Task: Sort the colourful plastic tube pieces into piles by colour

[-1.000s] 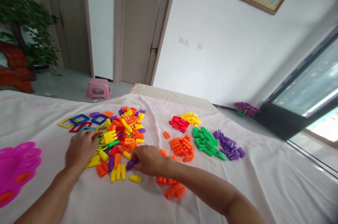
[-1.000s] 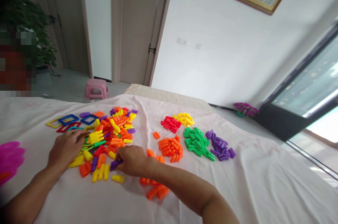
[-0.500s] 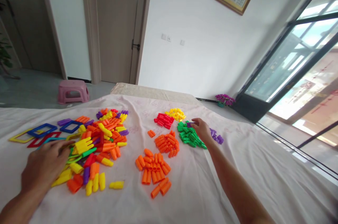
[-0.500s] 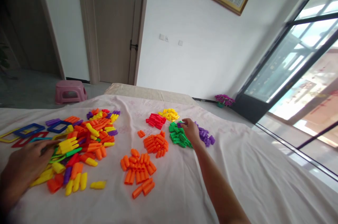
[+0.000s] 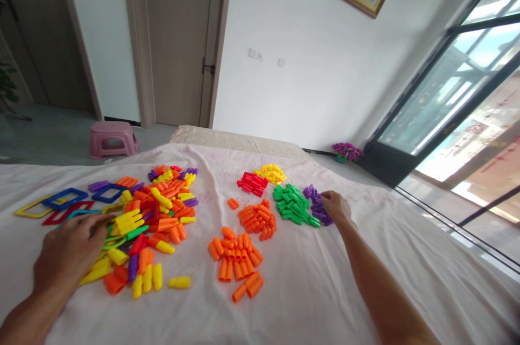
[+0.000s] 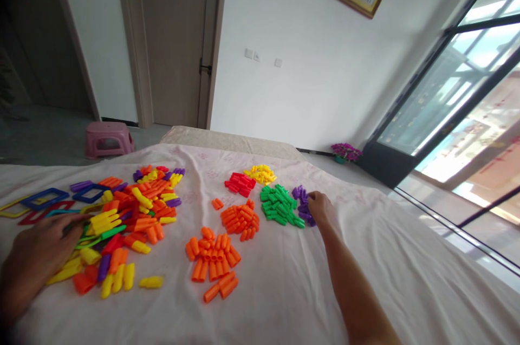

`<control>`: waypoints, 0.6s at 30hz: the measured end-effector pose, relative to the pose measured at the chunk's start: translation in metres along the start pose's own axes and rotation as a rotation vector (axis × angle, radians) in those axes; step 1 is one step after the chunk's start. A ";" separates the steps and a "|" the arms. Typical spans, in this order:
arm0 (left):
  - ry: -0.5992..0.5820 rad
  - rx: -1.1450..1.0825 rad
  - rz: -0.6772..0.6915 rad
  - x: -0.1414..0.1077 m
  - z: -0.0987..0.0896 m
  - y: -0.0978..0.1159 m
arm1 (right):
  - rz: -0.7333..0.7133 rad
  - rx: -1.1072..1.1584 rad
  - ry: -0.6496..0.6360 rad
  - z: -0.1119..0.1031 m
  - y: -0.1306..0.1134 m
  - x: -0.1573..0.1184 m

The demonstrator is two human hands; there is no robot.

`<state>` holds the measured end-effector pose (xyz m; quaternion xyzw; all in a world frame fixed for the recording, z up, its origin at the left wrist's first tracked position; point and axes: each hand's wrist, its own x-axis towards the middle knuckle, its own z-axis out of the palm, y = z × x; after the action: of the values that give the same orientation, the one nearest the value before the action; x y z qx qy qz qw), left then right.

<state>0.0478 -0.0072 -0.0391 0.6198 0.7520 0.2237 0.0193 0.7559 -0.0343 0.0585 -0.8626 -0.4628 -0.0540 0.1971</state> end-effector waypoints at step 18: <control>0.079 -0.069 -0.012 -0.015 -0.027 0.032 | -0.908 0.150 -0.516 0.064 -0.355 -0.155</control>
<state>0.0730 -0.0256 -0.0071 0.6048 0.7478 0.2736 0.0123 0.3713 0.0453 0.0605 -0.5441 -0.8259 0.1134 0.0948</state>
